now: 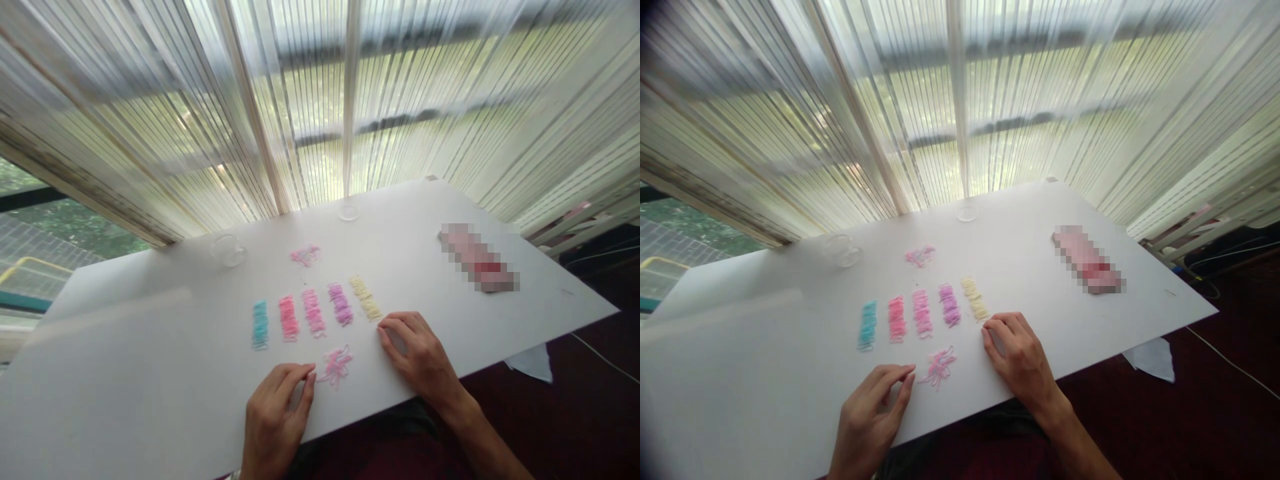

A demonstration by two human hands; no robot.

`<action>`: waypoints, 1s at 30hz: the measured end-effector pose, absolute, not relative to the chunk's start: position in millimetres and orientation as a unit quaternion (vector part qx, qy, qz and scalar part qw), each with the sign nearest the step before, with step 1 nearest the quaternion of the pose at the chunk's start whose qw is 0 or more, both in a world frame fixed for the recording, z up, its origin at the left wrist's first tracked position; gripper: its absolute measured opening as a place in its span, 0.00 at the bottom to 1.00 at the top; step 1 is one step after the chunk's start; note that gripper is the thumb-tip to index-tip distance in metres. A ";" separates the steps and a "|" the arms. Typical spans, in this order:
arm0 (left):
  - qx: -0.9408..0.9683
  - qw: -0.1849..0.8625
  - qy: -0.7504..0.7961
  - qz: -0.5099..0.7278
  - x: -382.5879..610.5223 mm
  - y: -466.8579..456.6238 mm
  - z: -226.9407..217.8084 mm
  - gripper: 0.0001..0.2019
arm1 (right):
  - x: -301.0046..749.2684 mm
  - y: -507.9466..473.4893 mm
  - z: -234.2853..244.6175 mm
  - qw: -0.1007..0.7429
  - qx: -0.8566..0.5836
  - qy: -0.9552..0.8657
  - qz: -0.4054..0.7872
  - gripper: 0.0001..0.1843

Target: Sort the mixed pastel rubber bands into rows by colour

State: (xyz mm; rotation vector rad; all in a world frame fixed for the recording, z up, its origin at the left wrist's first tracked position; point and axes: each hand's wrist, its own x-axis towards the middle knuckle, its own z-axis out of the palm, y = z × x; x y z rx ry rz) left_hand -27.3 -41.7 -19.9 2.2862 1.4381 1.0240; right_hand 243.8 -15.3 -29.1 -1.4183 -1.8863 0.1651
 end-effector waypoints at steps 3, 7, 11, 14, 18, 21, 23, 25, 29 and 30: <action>0.798 0.117 0.501 0.315 -27.7 -43.6 -20.1 0.07 | 235.9 -21.6 -26.2 0.403 -0.537 -0.737 0.081 0.05; 0.813 0.111 0.493 0.290 -25.5 -44.5 -19.6 0.08 | 217.5 -27.9 -21.4 0.396 -0.480 -0.768 0.153 0.06; 0.815 0.106 0.492 0.287 -23.8 -43.5 -17.8 0.07 | 203.6 -28.9 -18.9 0.389 -0.445 -0.783 0.195 0.06; 0.813 0.107 0.493 0.289 -23.4 -42.9 -16.4 0.08 | 200.3 -29.3 -19.5 0.383 -0.436 -0.788 0.207 0.05; 0.813 0.112 0.493 0.288 -23.6 -42.1 -15.8 0.09 | 200.3 -30.1 -20.8 0.379 -0.432 -0.791 0.209 0.05; 0.810 0.120 0.487 0.302 -26.2 -42.1 -16.2 0.08 | 200.6 -30.8 -20.6 0.387 -0.429 -0.789 0.209 0.05; 0.804 0.132 0.486 0.315 -29.2 -42.3 -16.4 0.06 | 200.5 -31.3 -20.2 0.397 -0.426 -0.786 0.210 0.05; 0.798 0.145 0.486 0.326 -32.0 -42.6 -15.9 0.05 | 200.0 -31.8 -19.7 0.405 -0.424 -0.783 0.209 0.05; 0.792 0.166 0.471 0.351 -33.0 -42.2 -12.6 0.04 | 197.8 -31.8 -17.6 0.404 -0.419 -0.787 0.204 0.07; 0.792 0.171 0.468 0.355 -32.3 -41.9 -11.7 0.04 | 196.9 -31.5 -16.9 0.402 -0.414 -0.791 0.203 0.08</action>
